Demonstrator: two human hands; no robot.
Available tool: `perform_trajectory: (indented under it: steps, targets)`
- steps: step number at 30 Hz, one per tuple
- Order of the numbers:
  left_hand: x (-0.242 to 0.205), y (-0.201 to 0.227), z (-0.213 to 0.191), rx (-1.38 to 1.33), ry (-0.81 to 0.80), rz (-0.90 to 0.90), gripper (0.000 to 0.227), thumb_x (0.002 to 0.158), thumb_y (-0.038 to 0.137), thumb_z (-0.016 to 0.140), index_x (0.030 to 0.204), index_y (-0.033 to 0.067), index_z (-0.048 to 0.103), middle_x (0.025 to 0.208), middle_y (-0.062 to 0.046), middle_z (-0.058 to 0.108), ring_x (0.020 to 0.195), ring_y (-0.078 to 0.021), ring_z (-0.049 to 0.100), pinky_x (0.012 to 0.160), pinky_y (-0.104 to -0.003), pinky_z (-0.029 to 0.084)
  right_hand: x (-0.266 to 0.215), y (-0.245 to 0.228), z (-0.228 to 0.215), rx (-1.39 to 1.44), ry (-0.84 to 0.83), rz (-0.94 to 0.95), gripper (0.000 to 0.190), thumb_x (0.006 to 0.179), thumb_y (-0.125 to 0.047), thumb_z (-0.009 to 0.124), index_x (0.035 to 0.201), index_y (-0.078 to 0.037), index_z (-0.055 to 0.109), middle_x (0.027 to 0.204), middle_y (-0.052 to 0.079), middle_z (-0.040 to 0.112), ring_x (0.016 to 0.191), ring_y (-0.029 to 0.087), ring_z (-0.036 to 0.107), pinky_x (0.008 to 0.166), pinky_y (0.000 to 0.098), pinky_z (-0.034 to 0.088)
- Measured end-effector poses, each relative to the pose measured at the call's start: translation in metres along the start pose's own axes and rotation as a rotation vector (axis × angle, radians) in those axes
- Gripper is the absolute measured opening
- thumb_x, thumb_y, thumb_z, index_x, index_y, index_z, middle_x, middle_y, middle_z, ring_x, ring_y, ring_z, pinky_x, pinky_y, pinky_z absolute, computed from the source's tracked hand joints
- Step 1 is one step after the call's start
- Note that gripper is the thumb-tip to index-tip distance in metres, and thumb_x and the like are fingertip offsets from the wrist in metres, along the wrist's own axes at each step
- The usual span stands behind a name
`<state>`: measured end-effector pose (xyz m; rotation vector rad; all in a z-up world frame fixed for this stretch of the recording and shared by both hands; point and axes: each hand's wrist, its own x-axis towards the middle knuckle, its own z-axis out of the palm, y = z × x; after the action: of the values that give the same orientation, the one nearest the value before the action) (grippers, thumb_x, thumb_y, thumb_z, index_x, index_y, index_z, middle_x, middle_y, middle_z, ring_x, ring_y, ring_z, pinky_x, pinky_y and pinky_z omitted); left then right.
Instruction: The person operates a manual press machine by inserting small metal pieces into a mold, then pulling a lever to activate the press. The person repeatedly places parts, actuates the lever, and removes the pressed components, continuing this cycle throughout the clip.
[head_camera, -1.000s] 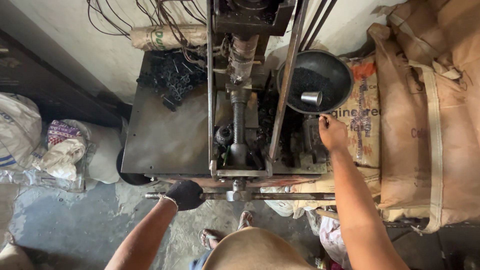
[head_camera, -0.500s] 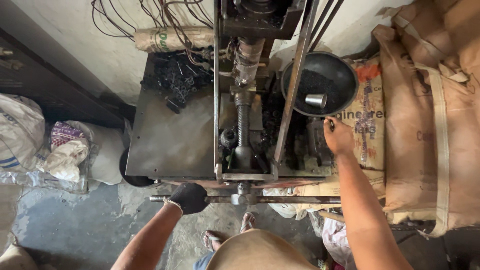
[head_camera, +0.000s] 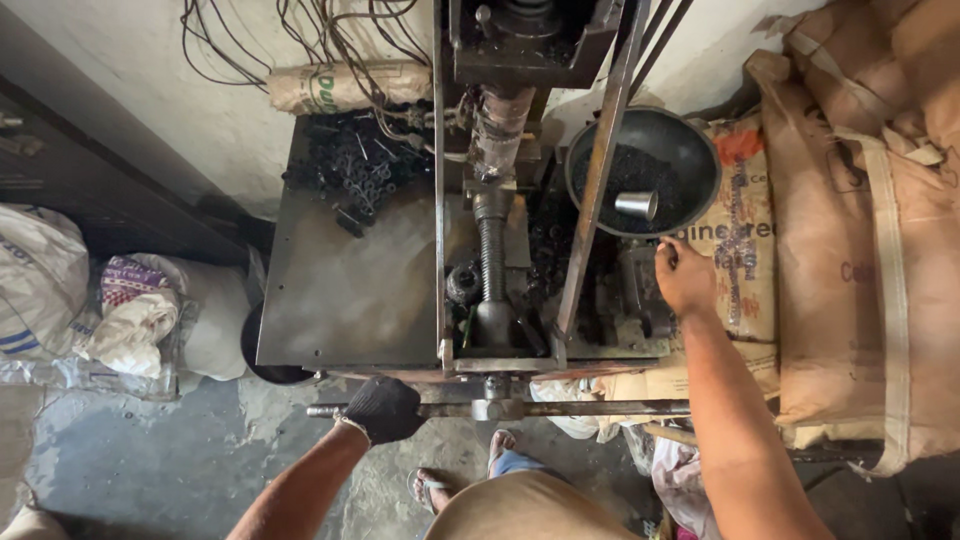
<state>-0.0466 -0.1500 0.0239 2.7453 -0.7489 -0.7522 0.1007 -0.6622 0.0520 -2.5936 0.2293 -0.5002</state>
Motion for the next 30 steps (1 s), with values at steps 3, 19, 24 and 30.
perform_trajectory:
  steps: [3,19,24,30]
  targets:
    - [0.0,0.0,0.002,0.006,-0.008,0.013,0.038,0.084,0.043,0.061,0.075,0.0106,0.078,0.076,-0.019,0.071,0.075,-0.0403,0.071,0.074,-0.052,0.056,0.0,0.002,-0.001,0.007,-0.004,0.011,0.028,0.099,-0.027,0.063,0.119,-0.012,0.077,0.094,0.021,0.073,0.089,0.037,0.073,0.08,0.0427,0.058]
    - [-0.001,0.002,-0.003,0.037,-0.031,0.005,0.042,0.088,0.046,0.056,0.078,0.0124,0.079,0.08,-0.018,0.073,0.079,-0.0389,0.072,0.078,-0.052,0.056,-0.004,-0.015,-0.011,0.046,0.01,0.064,0.03,0.099,-0.028,0.063,0.12,-0.011,0.076,0.094,0.021,0.074,0.089,0.036,0.074,0.081,0.0426,0.058]
    - [0.0,0.001,0.0,0.022,-0.026,0.007,0.042,0.088,0.047,0.057,0.077,0.0128,0.079,0.079,-0.017,0.073,0.078,-0.0385,0.072,0.077,-0.052,0.056,-0.005,-0.017,-0.012,0.062,0.026,0.052,0.03,0.098,-0.027,0.062,0.119,-0.01,0.076,0.094,0.02,0.073,0.089,0.035,0.074,0.08,0.0425,0.058]
    - [-0.001,-0.002,0.002,-0.011,0.044,0.039,0.04,0.085,0.047,0.059,0.075,0.0133,0.079,0.076,-0.017,0.072,0.076,-0.0387,0.071,0.075,-0.051,0.056,-0.005,-0.022,-0.013,0.001,0.014,0.133,0.031,0.097,-0.03,0.063,0.119,-0.014,0.077,0.091,0.018,0.074,0.085,0.035,0.073,0.078,0.0432,0.057]
